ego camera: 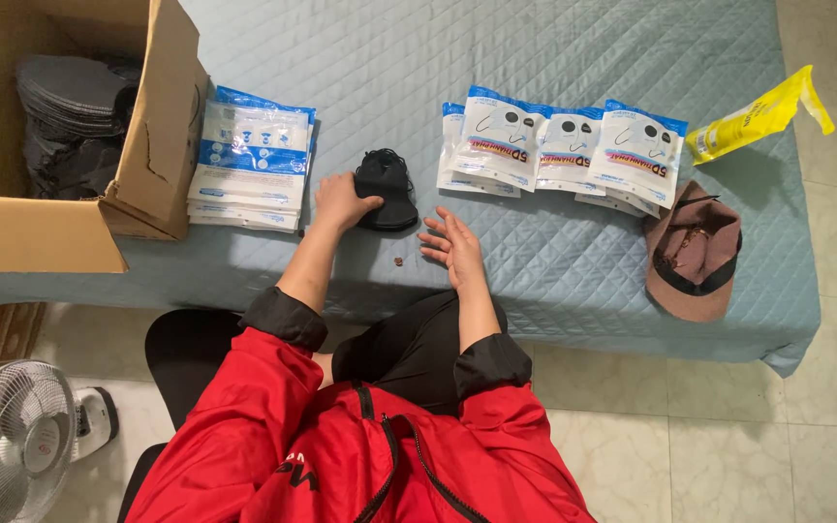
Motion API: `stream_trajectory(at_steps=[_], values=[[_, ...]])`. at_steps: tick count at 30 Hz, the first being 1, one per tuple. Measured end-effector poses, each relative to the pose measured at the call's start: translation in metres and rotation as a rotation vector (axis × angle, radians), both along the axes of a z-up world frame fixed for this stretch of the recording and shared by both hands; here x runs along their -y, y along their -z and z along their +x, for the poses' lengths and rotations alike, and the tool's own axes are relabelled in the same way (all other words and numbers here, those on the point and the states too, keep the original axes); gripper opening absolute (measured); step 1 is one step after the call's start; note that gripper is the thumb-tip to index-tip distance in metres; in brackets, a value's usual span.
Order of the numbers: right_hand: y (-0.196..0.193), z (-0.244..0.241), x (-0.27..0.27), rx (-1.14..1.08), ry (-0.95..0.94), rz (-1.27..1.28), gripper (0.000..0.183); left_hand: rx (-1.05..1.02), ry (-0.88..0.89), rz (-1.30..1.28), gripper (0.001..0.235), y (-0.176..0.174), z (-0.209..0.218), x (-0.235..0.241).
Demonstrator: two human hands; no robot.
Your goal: The person sits on the floor and handles black face masks, folding them and placing them into small plastic packaging. They also handle a cardboard box filled with masks and a stack of empty packaging bags.
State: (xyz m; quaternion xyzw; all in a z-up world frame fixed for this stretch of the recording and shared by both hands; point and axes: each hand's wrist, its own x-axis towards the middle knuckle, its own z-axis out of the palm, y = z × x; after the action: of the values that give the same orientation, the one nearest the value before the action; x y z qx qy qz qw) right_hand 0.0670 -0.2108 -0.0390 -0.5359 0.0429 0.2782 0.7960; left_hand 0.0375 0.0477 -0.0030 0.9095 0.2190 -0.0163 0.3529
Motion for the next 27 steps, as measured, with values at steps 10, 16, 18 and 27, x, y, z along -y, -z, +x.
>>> stream_trajectory(at_steps=[10, 16, 18, 27], values=[[0.008, 0.002, 0.000, 0.053, 0.056, 0.010, 0.046, 0.069, -0.019, -0.264, 0.069, 0.020, 0.001, 0.007], [0.007, -0.001, 0.002, 0.191, 0.124, 0.029, 0.053, 0.193, -0.005, -0.353, 0.056, -0.021, -0.030, 0.029], [-0.003, -0.012, 0.001, 0.376, 0.021, -0.026, 0.063, 0.196, 0.056, -0.354, 0.052, -0.031, -0.044, 0.039], [0.021, -0.068, -0.003, 0.064, -0.233, 0.035, 0.036, 0.209, 0.149, -0.544, 0.048, -0.072, -0.144, 0.037]])
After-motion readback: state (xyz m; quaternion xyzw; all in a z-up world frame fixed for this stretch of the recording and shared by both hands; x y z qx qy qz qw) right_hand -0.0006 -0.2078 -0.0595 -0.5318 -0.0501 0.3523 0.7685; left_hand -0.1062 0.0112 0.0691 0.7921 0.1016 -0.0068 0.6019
